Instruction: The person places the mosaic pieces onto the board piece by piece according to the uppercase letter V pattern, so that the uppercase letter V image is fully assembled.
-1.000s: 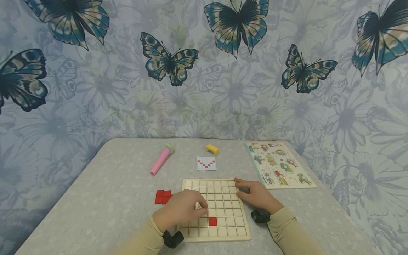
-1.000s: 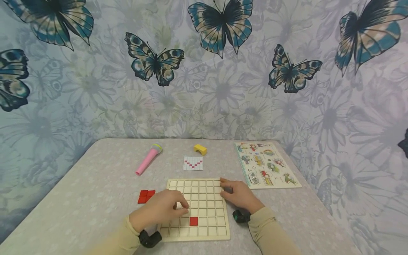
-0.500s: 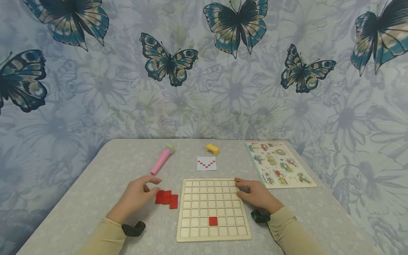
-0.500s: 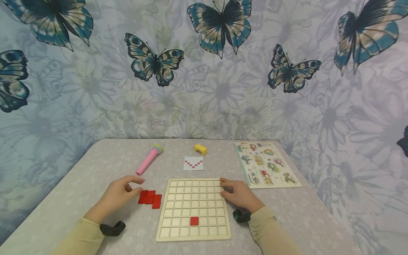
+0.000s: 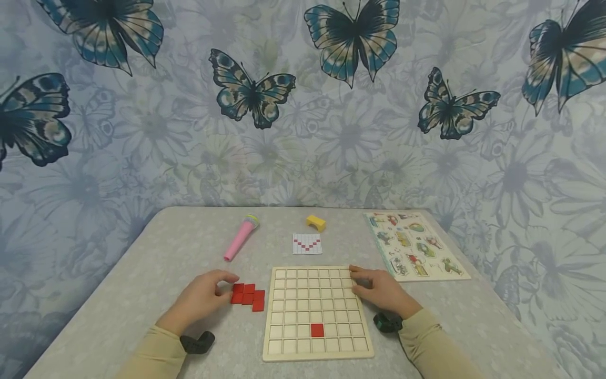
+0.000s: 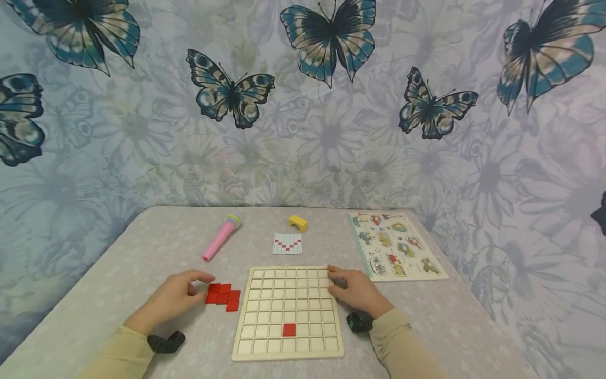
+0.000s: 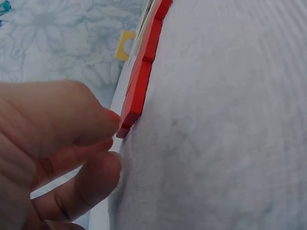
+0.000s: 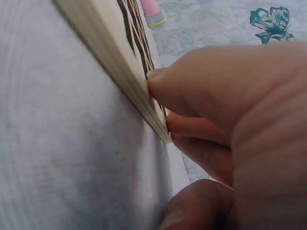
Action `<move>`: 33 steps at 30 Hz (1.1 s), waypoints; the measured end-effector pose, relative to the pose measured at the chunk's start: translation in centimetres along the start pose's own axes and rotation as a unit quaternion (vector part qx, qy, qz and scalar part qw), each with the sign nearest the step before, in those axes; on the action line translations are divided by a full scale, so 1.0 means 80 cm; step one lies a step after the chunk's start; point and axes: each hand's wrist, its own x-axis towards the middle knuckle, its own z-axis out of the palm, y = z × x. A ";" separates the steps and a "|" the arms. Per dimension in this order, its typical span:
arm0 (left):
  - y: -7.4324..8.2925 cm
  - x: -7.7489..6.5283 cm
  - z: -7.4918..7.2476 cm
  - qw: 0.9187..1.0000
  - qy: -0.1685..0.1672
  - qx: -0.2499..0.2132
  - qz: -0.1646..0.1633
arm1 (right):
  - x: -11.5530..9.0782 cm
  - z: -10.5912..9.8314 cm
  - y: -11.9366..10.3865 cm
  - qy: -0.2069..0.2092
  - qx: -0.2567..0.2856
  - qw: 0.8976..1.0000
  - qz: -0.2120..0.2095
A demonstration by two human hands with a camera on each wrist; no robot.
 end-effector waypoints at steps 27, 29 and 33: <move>-0.001 0.001 0.002 1.000 0.004 0.014 0.013 | 0.000 0.000 -0.001 -0.003 0.011 1.000 0.011; -0.002 0.001 0.002 1.000 0.005 0.011 0.014 | 0.000 0.001 -0.001 -0.003 0.007 1.000 0.012; -0.004 0.002 0.003 1.000 0.007 0.014 0.017 | 0.000 0.001 -0.001 -0.005 0.004 1.000 0.014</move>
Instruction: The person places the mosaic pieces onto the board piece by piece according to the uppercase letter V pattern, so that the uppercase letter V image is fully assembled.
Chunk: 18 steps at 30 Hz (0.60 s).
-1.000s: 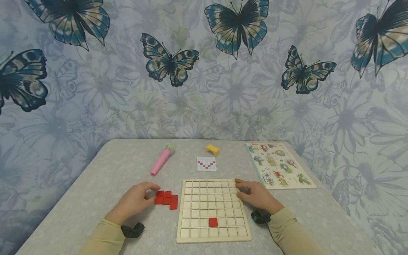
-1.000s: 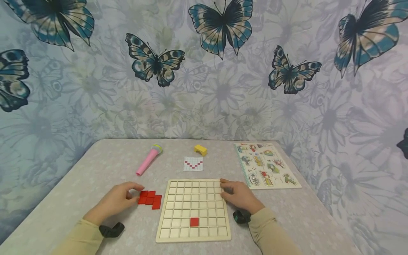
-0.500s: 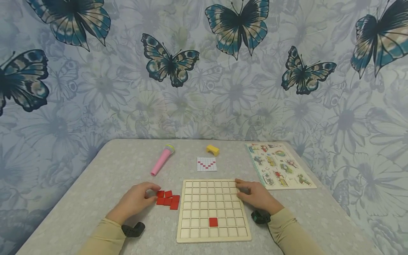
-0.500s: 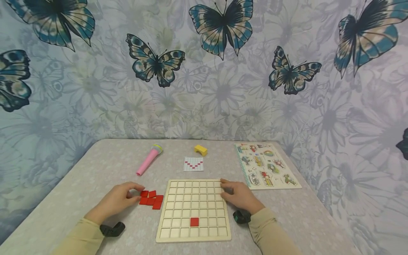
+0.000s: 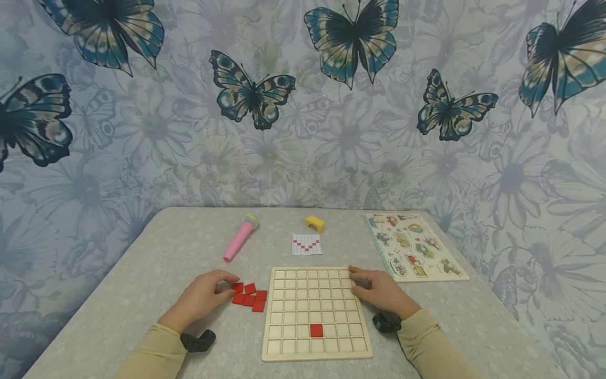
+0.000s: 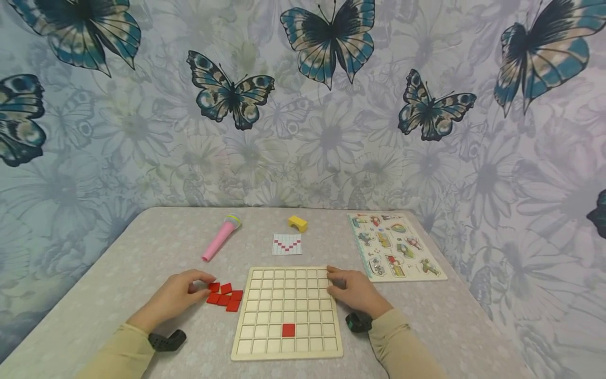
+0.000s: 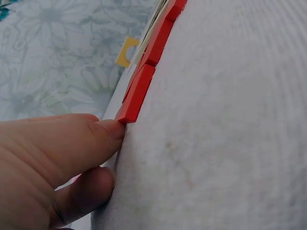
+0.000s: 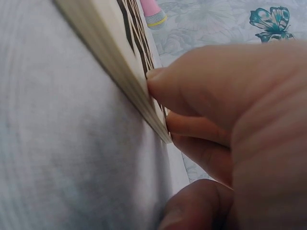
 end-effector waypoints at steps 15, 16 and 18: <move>0.000 0.000 -0.001 1.000 0.013 0.023 0.005 | 0.000 0.001 0.003 0.005 -0.001 1.000 -0.012; 0.000 0.000 -0.001 1.000 0.014 0.022 0.004 | 0.001 0.001 0.003 0.005 -0.001 1.000 -0.011; -0.001 0.000 -0.002 1.000 0.016 0.023 0.005 | 0.001 0.001 0.004 0.005 -0.002 1.000 -0.008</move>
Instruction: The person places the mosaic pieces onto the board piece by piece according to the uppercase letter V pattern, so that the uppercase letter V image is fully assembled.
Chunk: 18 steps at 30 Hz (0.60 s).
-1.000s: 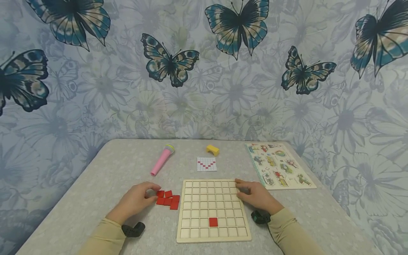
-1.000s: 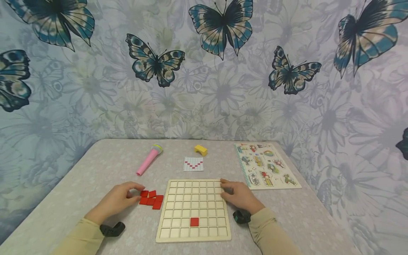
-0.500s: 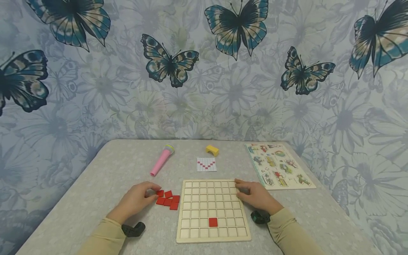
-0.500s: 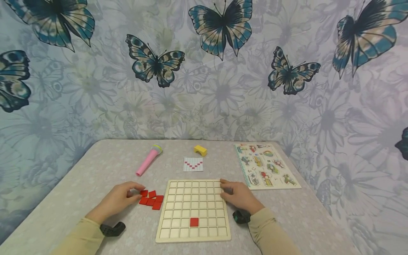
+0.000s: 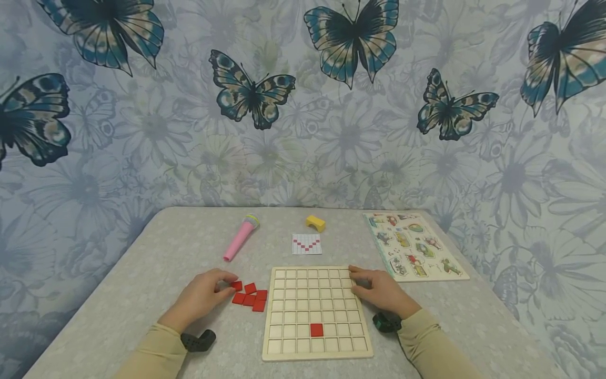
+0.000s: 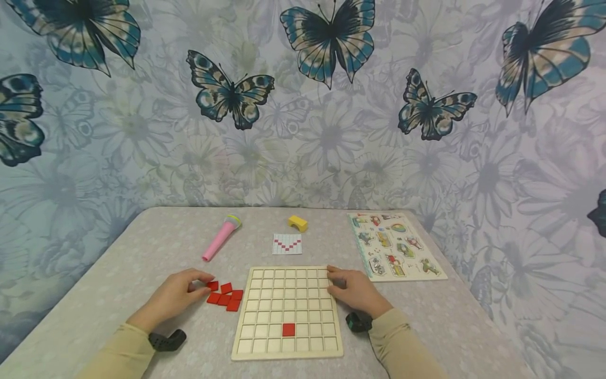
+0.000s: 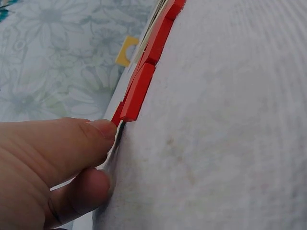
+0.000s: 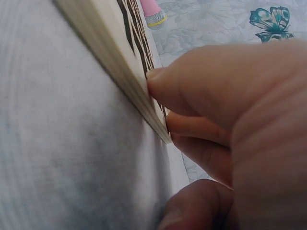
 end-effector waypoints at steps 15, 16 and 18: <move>0.004 0.003 0.001 1.000 0.012 -0.004 0.010 | -0.001 -0.001 -0.003 -0.007 0.007 1.000 0.006; 0.004 0.002 0.001 1.000 0.012 -0.004 0.010 | -0.001 -0.001 -0.003 -0.008 0.007 1.000 0.005; 0.006 0.002 0.002 1.000 0.012 -0.006 0.010 | -0.001 -0.002 -0.004 -0.007 0.010 1.000 0.006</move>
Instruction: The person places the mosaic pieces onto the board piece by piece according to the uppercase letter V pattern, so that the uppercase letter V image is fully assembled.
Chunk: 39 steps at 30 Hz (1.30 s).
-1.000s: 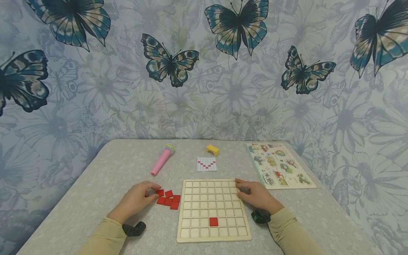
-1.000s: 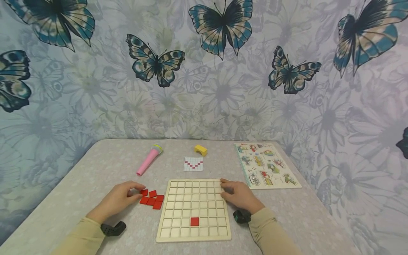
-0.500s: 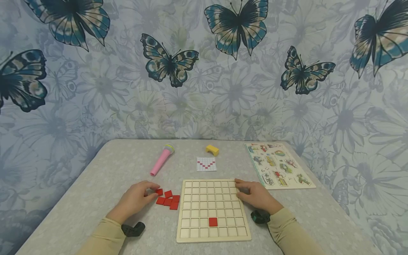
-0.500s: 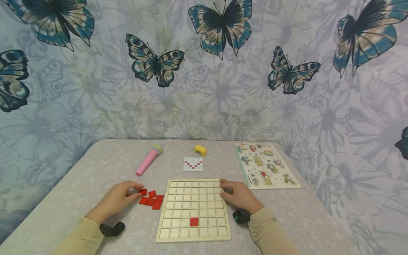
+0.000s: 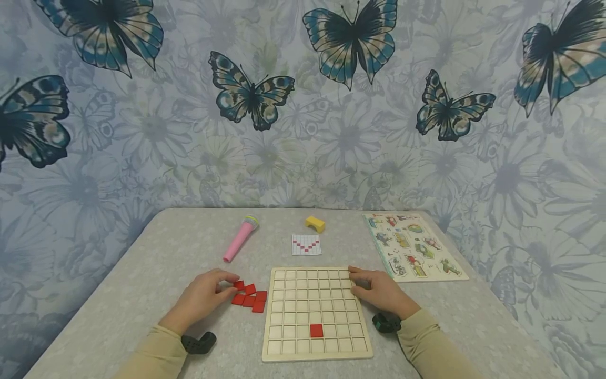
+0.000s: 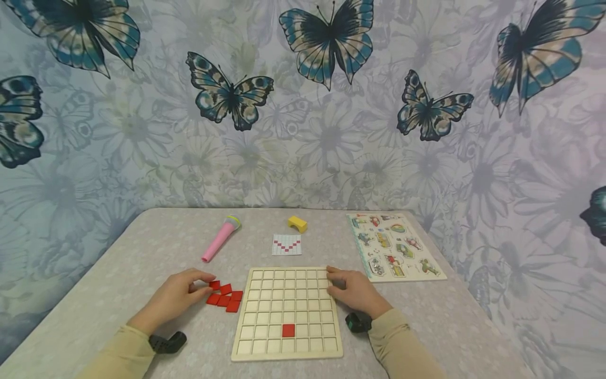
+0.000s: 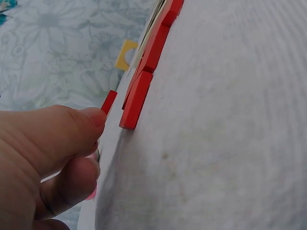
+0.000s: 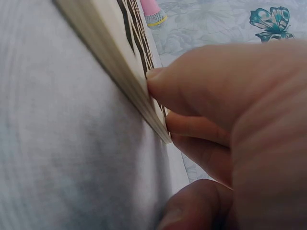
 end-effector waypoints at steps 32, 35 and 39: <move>0.082 -0.006 0.034 0.985 -0.067 -0.107 0.119 | 0.000 0.004 0.003 0.005 -0.003 1.000 0.005; 0.100 -0.002 0.035 0.983 -0.089 -0.081 0.139 | 0.002 0.003 0.002 0.008 -0.010 1.000 -0.004; 0.127 0.005 0.038 0.978 -0.108 -0.057 0.166 | 0.003 -0.001 0.001 0.007 -0.014 1.000 -0.011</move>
